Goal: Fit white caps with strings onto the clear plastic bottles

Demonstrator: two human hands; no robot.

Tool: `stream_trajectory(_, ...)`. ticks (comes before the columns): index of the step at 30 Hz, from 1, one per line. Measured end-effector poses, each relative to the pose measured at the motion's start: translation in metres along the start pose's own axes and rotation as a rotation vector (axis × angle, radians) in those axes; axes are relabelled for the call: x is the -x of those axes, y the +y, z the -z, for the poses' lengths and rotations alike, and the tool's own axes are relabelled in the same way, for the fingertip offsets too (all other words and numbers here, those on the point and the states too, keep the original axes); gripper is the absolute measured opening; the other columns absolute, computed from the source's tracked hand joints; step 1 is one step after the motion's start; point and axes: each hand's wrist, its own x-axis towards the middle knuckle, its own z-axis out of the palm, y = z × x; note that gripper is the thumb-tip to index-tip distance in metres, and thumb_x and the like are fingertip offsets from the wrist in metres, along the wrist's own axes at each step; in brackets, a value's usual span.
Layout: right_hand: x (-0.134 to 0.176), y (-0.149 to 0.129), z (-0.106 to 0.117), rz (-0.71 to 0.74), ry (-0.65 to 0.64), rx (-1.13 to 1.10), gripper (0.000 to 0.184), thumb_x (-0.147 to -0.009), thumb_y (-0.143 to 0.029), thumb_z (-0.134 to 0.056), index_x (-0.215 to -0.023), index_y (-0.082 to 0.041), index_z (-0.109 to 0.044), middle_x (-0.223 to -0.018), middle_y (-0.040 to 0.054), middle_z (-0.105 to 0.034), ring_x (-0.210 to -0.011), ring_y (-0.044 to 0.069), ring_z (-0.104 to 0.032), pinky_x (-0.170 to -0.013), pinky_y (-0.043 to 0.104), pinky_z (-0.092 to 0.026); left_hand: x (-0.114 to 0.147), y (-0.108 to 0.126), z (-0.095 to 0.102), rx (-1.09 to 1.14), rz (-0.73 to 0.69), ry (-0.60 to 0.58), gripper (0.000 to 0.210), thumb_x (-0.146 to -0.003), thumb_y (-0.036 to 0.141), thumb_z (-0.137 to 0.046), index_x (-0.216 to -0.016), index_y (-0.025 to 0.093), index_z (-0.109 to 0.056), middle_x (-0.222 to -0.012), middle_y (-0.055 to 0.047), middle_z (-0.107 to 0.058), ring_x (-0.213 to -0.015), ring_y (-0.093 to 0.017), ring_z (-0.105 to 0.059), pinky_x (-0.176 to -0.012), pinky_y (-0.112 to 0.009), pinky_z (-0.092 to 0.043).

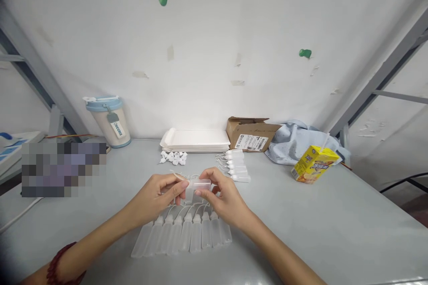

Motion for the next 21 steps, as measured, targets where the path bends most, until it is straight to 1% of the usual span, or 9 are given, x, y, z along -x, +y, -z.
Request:
stream_trajectory(3, -0.0002, 0.0015, -0.0005, -0.012, 0.034, -0.001, 0.016, -0.083, -0.033, -0.057, -0.090, -0.022, -0.049, -0.079, 0.0006, -0.054, -0.070, 0.014, -0.049, -0.060, 0.025, -0.040, -0.0002, 0.0002, 0.0039, 0.023, 0.005, 0.007, 0.037, -0.087, 0.046, -0.044, -0.069, 0.016, -0.056, -0.066, 0.000, -0.059, -0.058, -0.012, -0.056, -0.055, -0.021, -0.042)
stream_trajectory(5, -0.0003, 0.0016, -0.0007, -0.012, 0.041, 0.007, 0.016, -0.082, -0.035, -0.057, -0.090, -0.022, -0.050, -0.081, 0.0014, -0.054, -0.070, 0.015, -0.050, -0.060, 0.026, -0.041, -0.0003, -0.0004, 0.0056, 0.036, 0.006, -0.016, 0.035, -0.087, 0.046, -0.044, -0.072, 0.016, -0.055, -0.069, 0.000, -0.060, -0.059, -0.012, -0.057, -0.056, -0.022, -0.043)
stream_trajectory(10, 0.0009, 0.0005, -0.0010, -0.022, 0.050, 0.026, 0.019, -0.082, -0.038, -0.056, -0.089, -0.021, -0.051, -0.068, -0.0019, -0.049, -0.059, 0.012, -0.043, -0.055, 0.025, -0.036, 0.0010, -0.0006, 0.0037, 0.008, -0.012, -0.066, 0.028, -0.088, 0.039, -0.043, -0.078, 0.016, -0.056, -0.069, 0.000, -0.059, -0.058, -0.011, -0.056, -0.056, -0.023, -0.044)
stream_trajectory(13, 0.0025, 0.0002, -0.0013, -0.048, 0.036, -0.015, 0.021, -0.086, -0.041, -0.050, -0.092, -0.021, -0.051, -0.066, -0.0017, -0.050, -0.056, 0.012, -0.042, -0.053, 0.025, -0.034, 0.0020, 0.0000, -0.0005, -0.050, -0.078, -0.042, 0.017, -0.084, 0.033, -0.051, -0.084, 0.017, -0.057, -0.071, 0.000, -0.059, -0.062, -0.012, -0.055, -0.058, -0.023, -0.044)
stream_trajectory(16, 0.0036, -0.0002, -0.0021, -0.069, 0.009, -0.084, 0.024, -0.088, -0.043, -0.046, -0.093, -0.020, -0.050, -0.068, -0.0002, -0.054, -0.057, 0.012, -0.045, -0.052, 0.025, -0.034, 0.0020, 0.0002, -0.0034, -0.082, -0.131, -0.001, 0.013, -0.081, 0.029, -0.055, -0.084, 0.017, -0.056, -0.071, 0.001, -0.057, -0.064, -0.012, -0.053, -0.059, -0.023, -0.043)
stream_trajectory(18, 0.0039, -0.0007, -0.0026, -0.070, 0.012, -0.096, 0.025, -0.087, -0.044, -0.047, -0.094, -0.020, -0.050, -0.070, 0.0003, -0.055, -0.058, 0.012, -0.045, -0.053, 0.025, -0.034, 0.0014, 0.0001, -0.0036, -0.028, -0.089, -0.016, 0.015, -0.081, 0.032, -0.054, -0.083, 0.017, -0.055, -0.069, 0.001, -0.056, -0.062, -0.012, -0.053, -0.059, -0.023, -0.044)
stream_trajectory(21, 0.0038, -0.0009, -0.0030, -0.054, 0.022, -0.069, 0.025, -0.087, -0.044, -0.048, -0.093, -0.021, -0.050, -0.068, -0.0001, -0.054, -0.057, 0.012, -0.044, -0.052, 0.025, -0.033, 0.0004, -0.0007, -0.0018, 0.086, -0.009, -0.083, 0.023, -0.085, 0.039, -0.048, -0.082, 0.016, -0.054, -0.066, 0.002, -0.054, -0.057, -0.011, -0.053, -0.055, -0.023, -0.044)
